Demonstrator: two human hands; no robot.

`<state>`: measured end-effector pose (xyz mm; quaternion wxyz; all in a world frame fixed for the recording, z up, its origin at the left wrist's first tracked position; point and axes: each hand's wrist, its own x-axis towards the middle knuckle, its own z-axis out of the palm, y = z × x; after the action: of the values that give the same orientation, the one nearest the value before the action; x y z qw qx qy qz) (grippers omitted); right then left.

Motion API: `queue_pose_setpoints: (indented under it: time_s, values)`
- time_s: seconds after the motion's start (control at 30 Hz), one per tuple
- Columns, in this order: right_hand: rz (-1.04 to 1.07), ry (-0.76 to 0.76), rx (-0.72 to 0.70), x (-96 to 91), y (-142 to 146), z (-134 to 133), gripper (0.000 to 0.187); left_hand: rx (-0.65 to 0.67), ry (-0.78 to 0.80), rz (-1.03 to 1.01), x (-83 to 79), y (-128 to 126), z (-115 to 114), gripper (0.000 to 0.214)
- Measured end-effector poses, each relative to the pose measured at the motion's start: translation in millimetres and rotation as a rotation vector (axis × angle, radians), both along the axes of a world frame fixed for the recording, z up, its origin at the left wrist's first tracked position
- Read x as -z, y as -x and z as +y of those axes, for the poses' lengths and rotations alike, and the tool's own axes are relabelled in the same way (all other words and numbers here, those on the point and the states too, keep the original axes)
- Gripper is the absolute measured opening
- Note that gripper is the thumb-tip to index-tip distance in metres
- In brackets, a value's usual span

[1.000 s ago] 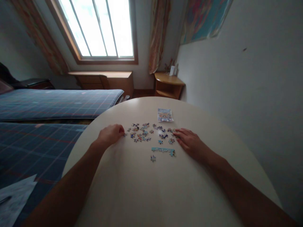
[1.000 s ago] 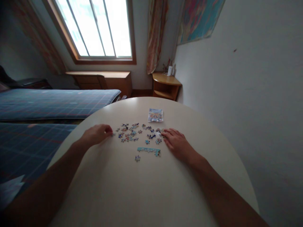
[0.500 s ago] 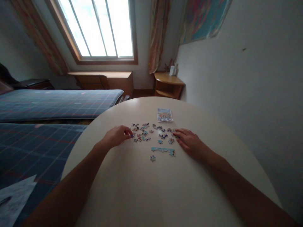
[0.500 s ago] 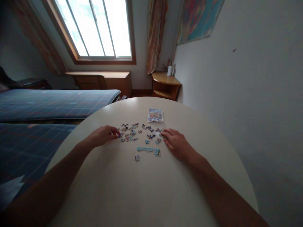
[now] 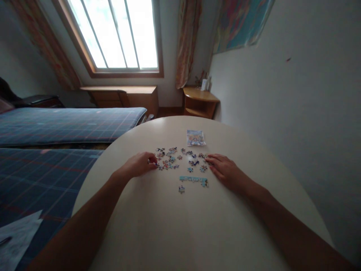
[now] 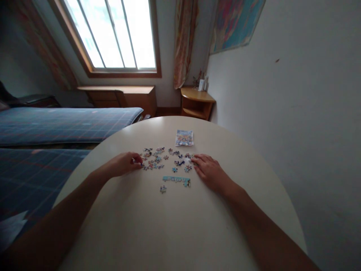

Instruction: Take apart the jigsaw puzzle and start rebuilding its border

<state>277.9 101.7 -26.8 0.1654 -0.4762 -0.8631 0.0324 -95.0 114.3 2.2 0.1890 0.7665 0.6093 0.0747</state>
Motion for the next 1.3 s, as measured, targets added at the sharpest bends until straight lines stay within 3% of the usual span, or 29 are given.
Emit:
queue_pose_setpoints:
  time_s: [0.2,0.43,0.6,0.7,0.8,1.0,1.3]
  values:
    - [-0.005,0.013,0.000,1.3,-1,1,0.040,-0.050,-0.034,0.036,-1.3,-3,-2,0.017]
    - [0.005,0.017,0.003,0.2,-1,0,0.040,0.011,0.033,-0.221,-17.3,-11,-9,0.021]
    - [0.011,0.016,-0.007,0.4,-1,1,0.039,0.413,0.345,-0.314,-36.1,-40,-40,0.014]
    - [0.007,0.025,-0.010,-0.2,-1,1,0.040,0.597,0.490,-0.331,-38.9,-62,-61,0.009]
    - [0.014,0.029,-0.008,-0.7,0,0,0.040,0.665,0.465,-0.264,-34.2,-76,-73,0.008]
    - [0.018,0.031,0.008,-0.1,0,-1,0.039,0.639,0.409,-0.182,-23.6,-82,-74,0.007]
    - [0.039,0.043,-0.020,-3.0,-1,0,0.039,0.642,0.294,-0.092,-27.6,-84,-80,0.004]
